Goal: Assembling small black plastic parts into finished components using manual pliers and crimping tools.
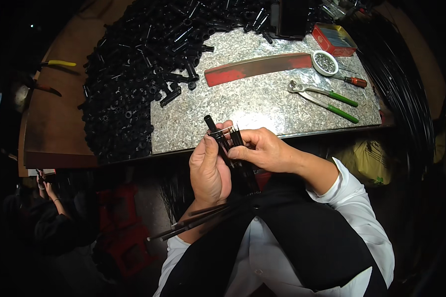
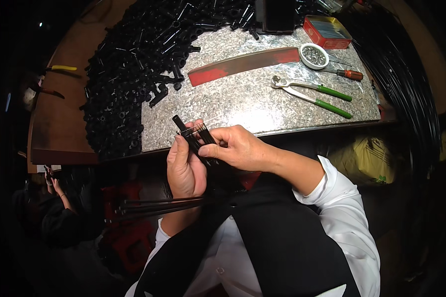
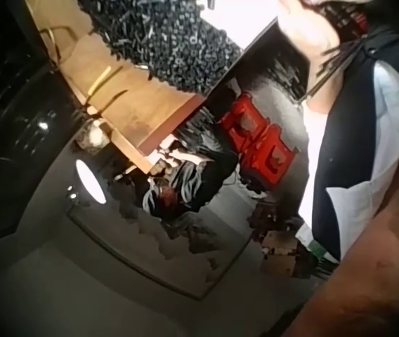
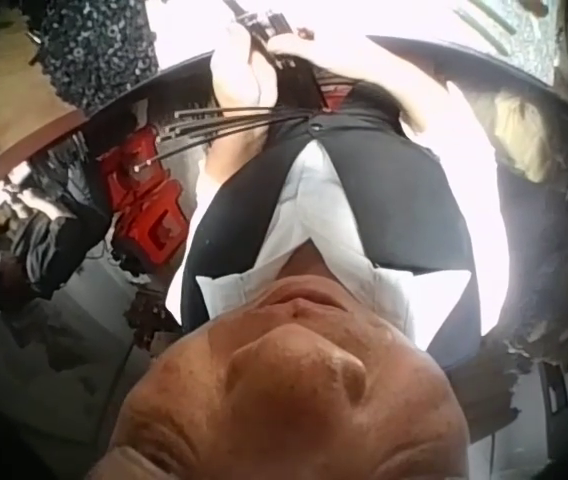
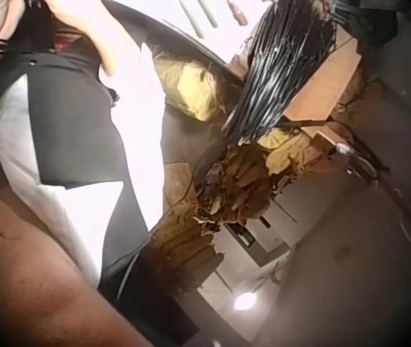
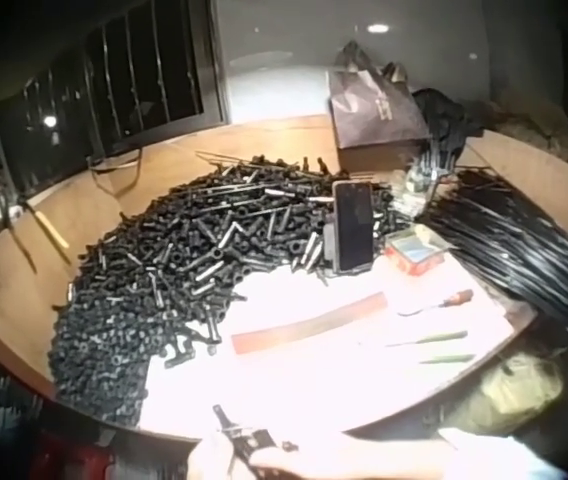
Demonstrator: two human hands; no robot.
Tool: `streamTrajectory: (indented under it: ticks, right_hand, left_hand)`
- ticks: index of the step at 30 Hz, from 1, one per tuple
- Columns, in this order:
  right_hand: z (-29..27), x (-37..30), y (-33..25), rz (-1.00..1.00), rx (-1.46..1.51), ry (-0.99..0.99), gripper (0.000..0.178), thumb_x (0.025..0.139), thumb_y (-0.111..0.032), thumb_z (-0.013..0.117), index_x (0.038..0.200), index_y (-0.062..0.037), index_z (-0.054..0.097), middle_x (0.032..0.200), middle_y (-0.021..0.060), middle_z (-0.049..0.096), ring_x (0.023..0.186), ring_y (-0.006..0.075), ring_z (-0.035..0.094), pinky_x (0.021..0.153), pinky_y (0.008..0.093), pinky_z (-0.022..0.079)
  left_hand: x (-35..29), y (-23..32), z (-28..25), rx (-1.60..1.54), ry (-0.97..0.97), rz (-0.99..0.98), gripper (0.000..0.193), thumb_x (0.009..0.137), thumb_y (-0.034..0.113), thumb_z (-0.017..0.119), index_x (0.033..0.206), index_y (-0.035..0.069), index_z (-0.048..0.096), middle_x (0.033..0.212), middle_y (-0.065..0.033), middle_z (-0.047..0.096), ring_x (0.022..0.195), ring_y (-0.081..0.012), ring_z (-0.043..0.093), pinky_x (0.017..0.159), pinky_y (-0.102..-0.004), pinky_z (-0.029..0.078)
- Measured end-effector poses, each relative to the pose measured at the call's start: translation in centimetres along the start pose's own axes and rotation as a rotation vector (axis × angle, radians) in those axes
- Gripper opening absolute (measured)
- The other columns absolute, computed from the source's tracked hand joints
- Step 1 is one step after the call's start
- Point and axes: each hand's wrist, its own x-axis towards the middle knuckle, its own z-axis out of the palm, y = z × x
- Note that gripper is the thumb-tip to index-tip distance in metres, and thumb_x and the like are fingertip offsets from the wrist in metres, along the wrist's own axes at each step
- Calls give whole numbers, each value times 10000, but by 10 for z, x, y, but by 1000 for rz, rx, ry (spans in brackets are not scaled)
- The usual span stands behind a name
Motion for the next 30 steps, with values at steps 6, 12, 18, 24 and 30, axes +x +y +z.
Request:
streamTrajectory:
  ticks: [6,12,18,24,30]
  right_hand:
    - [5,0,1,-41,76,78,288,892,-256,639,746,-13,584,584,-48,443,566,37,360,495,248,314]
    - [-1,-9,2,-54,45,119,311,891,-270,639,725,-15,576,572,-46,434,557,36,358,487,246,307]
    - [-12,-16,11,-95,129,91,317,888,-274,640,734,-4,576,554,-37,438,542,37,364,477,251,309]
    - [-10,-29,3,-151,-33,232,338,892,-311,633,729,-21,578,560,-31,485,528,40,380,464,257,316]
    - [-25,-30,3,-107,113,31,321,895,-311,629,766,-20,592,581,-35,499,530,37,401,465,236,324]
  left_hand:
    - [0,-6,2,27,49,46,348,996,212,447,1164,-78,539,1159,-174,586,1043,-182,558,965,-315,411]
    - [-2,-11,13,92,60,98,335,993,202,454,1157,-75,549,1131,-156,602,1041,-178,560,966,-316,412]
    - [-5,-19,23,105,9,97,340,992,211,458,1166,-68,542,1133,-153,599,1035,-173,561,965,-317,415]
    - [-8,-23,30,144,27,104,342,994,209,449,1177,-69,531,1147,-152,593,1037,-177,560,966,-316,415]
    - [-11,-22,33,118,-57,55,349,1006,203,411,1189,-73,522,1180,-173,582,1099,-206,549,996,-330,395]
